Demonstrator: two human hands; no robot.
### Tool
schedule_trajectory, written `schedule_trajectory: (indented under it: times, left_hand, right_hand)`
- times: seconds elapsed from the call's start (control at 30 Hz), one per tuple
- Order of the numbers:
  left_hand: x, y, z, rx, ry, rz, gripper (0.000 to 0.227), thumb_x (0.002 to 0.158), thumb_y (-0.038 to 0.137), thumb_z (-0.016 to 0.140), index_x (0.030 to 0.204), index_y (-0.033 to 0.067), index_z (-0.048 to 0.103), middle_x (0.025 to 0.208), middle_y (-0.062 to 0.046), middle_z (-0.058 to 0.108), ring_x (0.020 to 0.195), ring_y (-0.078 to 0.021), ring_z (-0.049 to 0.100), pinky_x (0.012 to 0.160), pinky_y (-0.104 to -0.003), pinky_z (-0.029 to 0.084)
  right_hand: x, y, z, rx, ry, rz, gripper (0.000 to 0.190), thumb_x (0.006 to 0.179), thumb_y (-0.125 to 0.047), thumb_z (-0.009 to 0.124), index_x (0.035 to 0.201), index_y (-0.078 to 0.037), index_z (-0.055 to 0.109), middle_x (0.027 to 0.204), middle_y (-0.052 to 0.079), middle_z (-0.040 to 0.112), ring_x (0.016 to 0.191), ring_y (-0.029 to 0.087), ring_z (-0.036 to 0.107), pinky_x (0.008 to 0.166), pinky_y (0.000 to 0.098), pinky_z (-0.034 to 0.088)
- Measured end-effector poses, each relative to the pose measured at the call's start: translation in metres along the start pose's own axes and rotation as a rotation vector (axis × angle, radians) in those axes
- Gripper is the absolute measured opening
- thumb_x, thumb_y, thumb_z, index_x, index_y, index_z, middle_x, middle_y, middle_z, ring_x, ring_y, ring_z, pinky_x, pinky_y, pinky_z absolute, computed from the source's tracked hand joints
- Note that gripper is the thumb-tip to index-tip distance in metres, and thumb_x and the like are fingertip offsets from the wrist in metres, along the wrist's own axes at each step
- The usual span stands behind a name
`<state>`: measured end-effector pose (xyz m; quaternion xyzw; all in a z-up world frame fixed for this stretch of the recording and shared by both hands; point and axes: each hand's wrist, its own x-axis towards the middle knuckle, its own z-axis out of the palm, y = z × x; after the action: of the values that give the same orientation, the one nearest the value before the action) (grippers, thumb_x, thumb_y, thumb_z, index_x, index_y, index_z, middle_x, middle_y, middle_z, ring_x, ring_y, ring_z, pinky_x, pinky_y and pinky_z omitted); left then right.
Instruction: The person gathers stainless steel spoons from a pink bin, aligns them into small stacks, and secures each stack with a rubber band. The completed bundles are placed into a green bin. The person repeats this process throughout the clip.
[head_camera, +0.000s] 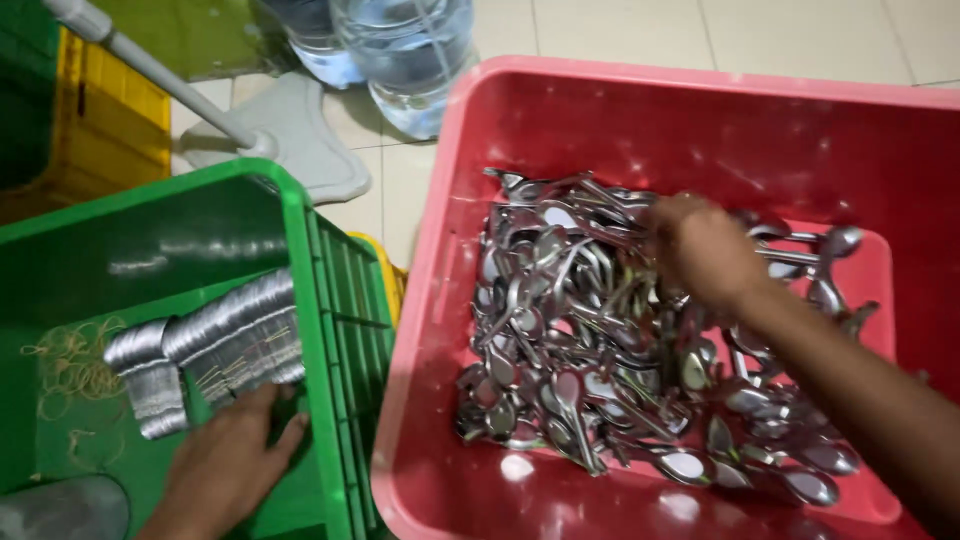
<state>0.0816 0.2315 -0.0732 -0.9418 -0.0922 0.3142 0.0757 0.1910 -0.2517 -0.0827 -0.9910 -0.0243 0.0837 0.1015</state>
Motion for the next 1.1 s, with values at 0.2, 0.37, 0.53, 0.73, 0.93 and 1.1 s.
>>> schedule_trajectory:
  times: [0.2,0.37,0.53,0.73,0.93,1.1]
  left_hand:
    - [-0.008,-0.028,0.055,-0.234,-0.143,-0.054,0.046,0.093,0.052,0.055,0.137,0.0389,0.051,0.117,0.006,0.075,0.097,-0.0187,0.078,0.087,-0.036,0.061]
    - [-0.013,-0.010,0.035,-0.228,-0.356,0.060,0.039,0.098,0.046,0.053,0.134,0.0309,0.053,0.109,0.005,0.078,0.097,-0.0140,0.077,0.089,-0.033,0.059]
    - [-0.011,-0.011,0.031,-0.221,-0.265,0.049,0.034,0.095,0.048,0.055,0.124,0.0299,0.059,0.103,0.006,0.078,0.092,-0.0175,0.075,0.086,-0.034,0.057]
    - [-0.009,-0.013,0.035,-0.193,-0.290,0.074,0.034,0.095,0.048,0.055,0.124,0.0305,0.059,0.106,0.006,0.077,0.095,-0.0178,0.075,0.087,-0.035,0.057]
    - [-0.010,-0.006,0.034,-0.134,-0.335,0.087,0.036,0.098,0.050,0.051,0.126,0.0292,0.056,0.111,0.006,0.076,0.102,-0.0184,0.073,0.092,-0.036,0.056]
    - [-0.008,-0.005,0.033,-0.159,-0.328,0.071,0.036,0.096,0.050,0.053,0.126,0.0293,0.057,0.109,0.007,0.075,0.100,-0.0184,0.073,0.091,-0.036,0.056]
  right_hand:
    - [-0.052,-0.097,0.025,0.476,-0.771,0.138,0.039,0.097,-0.032,0.048,0.120,-0.024,0.078,0.098,0.000,0.079,0.068,0.013,0.061,0.064,0.0275,0.045]
    - [-0.059,-0.081,0.123,-0.206,-0.374,-0.865,0.051,0.080,-0.011,0.076,0.130,-0.009,0.065,0.130,0.005,0.063,0.117,0.027,0.054,0.113,0.0521,0.038]
    - [-0.056,-0.040,0.132,-0.442,-0.338,-0.756,0.061,0.079,-0.022,0.078,0.136,-0.016,0.057,0.139,0.002,0.057,0.127,0.026,0.049,0.112,0.0556,0.036]
    - [-0.047,-0.042,0.117,-0.409,-0.336,-0.416,0.060,0.091,-0.031,0.063,0.146,-0.015,0.047,0.140,0.002,0.056,0.119,0.026,0.056,0.110,0.0524,0.043]
    - [-0.022,-0.091,0.126,0.069,-0.560,0.115,0.045,0.103,-0.054,0.049,0.111,-0.014,0.068,0.069,-0.001,0.057,0.051,0.012,0.055,0.057,0.0320,0.059]
    - [-0.007,-0.111,0.157,0.283,-0.372,0.128,0.042,0.091,-0.036,0.070,0.115,-0.001,0.065,0.126,0.014,0.062,0.109,0.030,0.065,0.103,0.0434,0.052]
